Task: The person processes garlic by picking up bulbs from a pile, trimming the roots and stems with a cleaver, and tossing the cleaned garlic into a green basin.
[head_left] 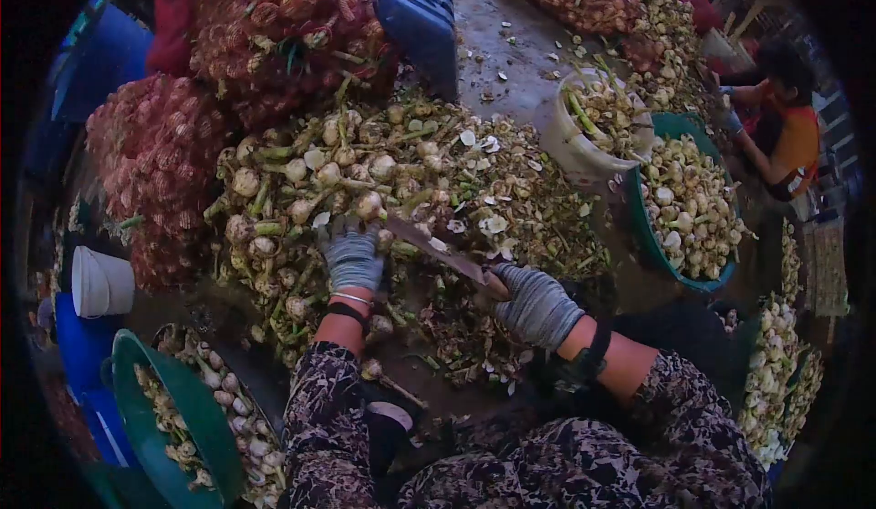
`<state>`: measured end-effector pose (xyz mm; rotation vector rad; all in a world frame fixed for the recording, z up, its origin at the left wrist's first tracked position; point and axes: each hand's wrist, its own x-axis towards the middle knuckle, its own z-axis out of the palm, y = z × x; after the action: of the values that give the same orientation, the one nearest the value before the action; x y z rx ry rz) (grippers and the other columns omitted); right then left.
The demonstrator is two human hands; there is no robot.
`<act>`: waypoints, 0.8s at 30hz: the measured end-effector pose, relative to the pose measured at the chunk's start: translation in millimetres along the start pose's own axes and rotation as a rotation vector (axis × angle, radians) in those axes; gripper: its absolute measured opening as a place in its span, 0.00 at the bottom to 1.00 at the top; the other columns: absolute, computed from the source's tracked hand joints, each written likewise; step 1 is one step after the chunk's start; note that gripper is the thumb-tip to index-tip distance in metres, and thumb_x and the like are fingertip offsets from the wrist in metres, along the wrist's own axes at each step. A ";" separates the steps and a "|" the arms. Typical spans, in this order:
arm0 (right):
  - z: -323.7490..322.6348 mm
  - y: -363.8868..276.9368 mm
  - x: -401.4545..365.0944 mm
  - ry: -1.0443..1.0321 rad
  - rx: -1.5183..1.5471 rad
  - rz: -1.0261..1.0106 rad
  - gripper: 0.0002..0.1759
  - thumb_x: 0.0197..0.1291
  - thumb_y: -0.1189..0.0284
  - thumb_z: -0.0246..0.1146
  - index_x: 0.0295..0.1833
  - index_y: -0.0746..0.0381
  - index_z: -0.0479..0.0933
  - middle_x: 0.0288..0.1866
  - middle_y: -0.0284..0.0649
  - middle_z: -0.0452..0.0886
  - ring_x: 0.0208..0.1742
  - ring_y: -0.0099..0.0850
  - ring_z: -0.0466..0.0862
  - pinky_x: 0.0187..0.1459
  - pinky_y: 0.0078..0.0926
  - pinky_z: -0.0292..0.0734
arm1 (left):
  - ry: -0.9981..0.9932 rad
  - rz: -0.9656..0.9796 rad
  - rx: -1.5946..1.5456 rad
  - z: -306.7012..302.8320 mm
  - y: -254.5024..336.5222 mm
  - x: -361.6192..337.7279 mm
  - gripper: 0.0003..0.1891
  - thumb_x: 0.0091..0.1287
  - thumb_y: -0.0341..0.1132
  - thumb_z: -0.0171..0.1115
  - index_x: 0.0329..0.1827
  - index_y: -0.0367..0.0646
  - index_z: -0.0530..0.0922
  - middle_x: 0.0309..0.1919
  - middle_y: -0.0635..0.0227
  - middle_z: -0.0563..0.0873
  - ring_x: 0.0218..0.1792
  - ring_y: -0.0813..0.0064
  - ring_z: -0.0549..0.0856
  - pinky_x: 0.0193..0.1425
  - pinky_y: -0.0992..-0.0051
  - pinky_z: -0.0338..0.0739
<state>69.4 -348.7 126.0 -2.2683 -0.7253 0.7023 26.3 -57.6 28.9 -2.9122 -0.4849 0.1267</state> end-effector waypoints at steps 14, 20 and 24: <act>-23.1 -34.3 -35.1 -0.058 -0.131 -0.228 0.08 0.60 0.68 0.63 0.44 0.57 0.77 0.33 0.50 0.81 0.38 0.51 0.82 0.39 0.43 0.77 | 0.062 0.190 -1.491 -56.7 37.8 -103.5 0.16 0.72 0.34 0.57 0.61 0.41 0.75 0.53 0.63 0.81 0.53 0.70 0.81 0.59 0.69 0.77; -30.0 -32.9 -58.9 0.155 0.519 -0.209 0.15 0.61 0.63 0.68 0.46 0.60 0.79 0.31 0.39 0.82 0.32 0.32 0.82 0.39 0.33 0.78 | -0.137 0.031 -2.243 -77.5 67.2 -127.5 0.18 0.69 0.31 0.62 0.61 0.38 0.73 0.52 0.67 0.81 0.48 0.73 0.82 0.53 0.70 0.79; -79.4 -34.1 -68.7 0.128 0.471 0.090 0.16 0.61 0.60 0.67 0.47 0.61 0.79 0.32 0.41 0.83 0.33 0.33 0.83 0.39 0.33 0.78 | -0.194 -0.093 -2.101 -107.1 85.8 -120.9 0.20 0.69 0.31 0.62 0.63 0.39 0.72 0.51 0.69 0.81 0.45 0.75 0.82 0.51 0.71 0.81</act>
<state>61.6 -404.3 221.0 -1.8985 -0.3510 0.6795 -48.7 -195.1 123.3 -4.8289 -1.4158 -0.3976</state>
